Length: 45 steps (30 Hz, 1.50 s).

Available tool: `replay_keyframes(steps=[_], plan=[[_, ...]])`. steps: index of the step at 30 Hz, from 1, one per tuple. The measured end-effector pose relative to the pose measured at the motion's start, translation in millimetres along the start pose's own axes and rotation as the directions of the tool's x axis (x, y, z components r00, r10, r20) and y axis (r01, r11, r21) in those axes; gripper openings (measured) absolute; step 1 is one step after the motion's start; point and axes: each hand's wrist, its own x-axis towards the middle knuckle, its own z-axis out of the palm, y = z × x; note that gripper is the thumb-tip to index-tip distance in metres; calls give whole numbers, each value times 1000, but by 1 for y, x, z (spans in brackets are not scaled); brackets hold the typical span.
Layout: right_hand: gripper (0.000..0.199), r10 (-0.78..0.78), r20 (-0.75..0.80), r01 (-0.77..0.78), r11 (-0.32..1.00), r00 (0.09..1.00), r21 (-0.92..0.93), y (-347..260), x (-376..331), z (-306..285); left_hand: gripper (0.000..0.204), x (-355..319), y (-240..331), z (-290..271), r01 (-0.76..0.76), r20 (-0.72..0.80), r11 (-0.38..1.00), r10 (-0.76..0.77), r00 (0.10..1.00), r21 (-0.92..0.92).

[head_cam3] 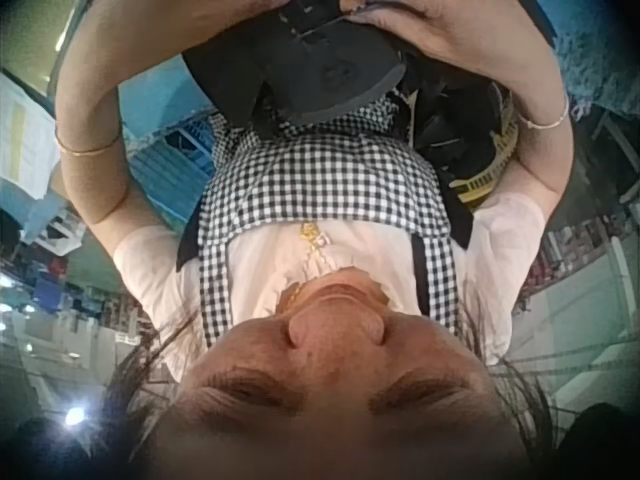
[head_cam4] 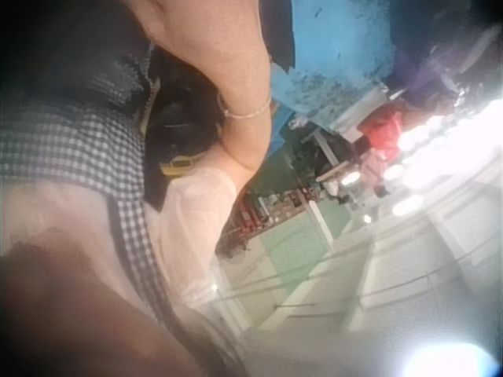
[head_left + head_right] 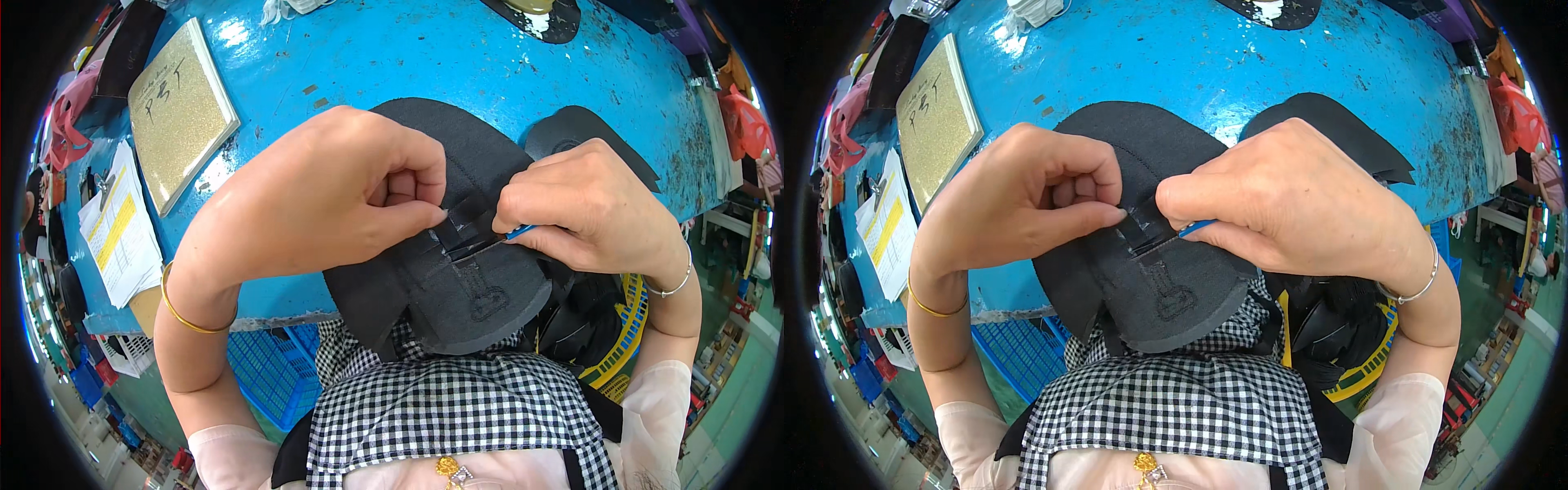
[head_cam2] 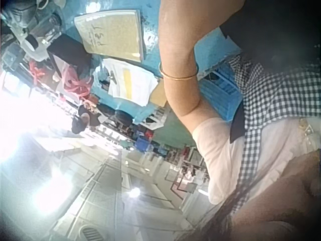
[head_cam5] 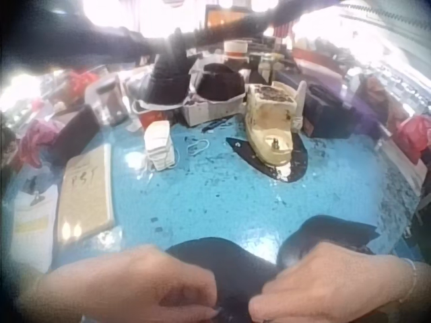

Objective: The person trims excess material and loose threads from shoe upper components using small snips or clippers.

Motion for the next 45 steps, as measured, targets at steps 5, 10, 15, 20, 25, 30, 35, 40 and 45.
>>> replay_keyframes(steps=[5, 10, 15, 20, 25, 30, 35, 40, 45], plan=[[17, 8, -85, -31, 961, 996, -275, -3, 9, 3, 13, 3, 0, -1, 7, 8, 1000, -7, 1000, 17], [17, -12, -18, 8, 972, 1000, -235, -5, 11, -5, 10, 2, -2, -1, -20, 5, 997, 20, 1000, 73], [18, -9, -3, 7, 940, 1000, -340, -6, 19, -2, 9, 2, -7, -1, -87, -11, 992, 88, 996, 97], [23, 232, 37, -224, 962, 972, -155, -10, 12, -20, 9, 2, -10, -2, -150, -10, 980, 153, 988, 132], [27, 222, 101, -208, 969, 970, -137, -1, 25, -14, 10, 3, -7, -7, -98, 80, 992, 91, 993, 83], [27, 197, 110, -192, 980, 974, -50, 5, 31, -11, 8, 7, -12, -4, -253, 40, 956, 250, 968, 149], [26, 187, 50, -183, 980, 981, -74, 5, 29, -8, 10, 8, -15, -6, -252, 50, 964, 249, 967, 85], [21, 152, -61, -161, 969, 986, -189, -18, 15, -16, 17, 5, -16, -9, 5, 146, 996, 8, 989, -90], [25, 27, 82, 14, 889, 996, -458, -51, 12, 22, 18, 6, -6, -6, 80, 97, 990, -69, 993, -115]])
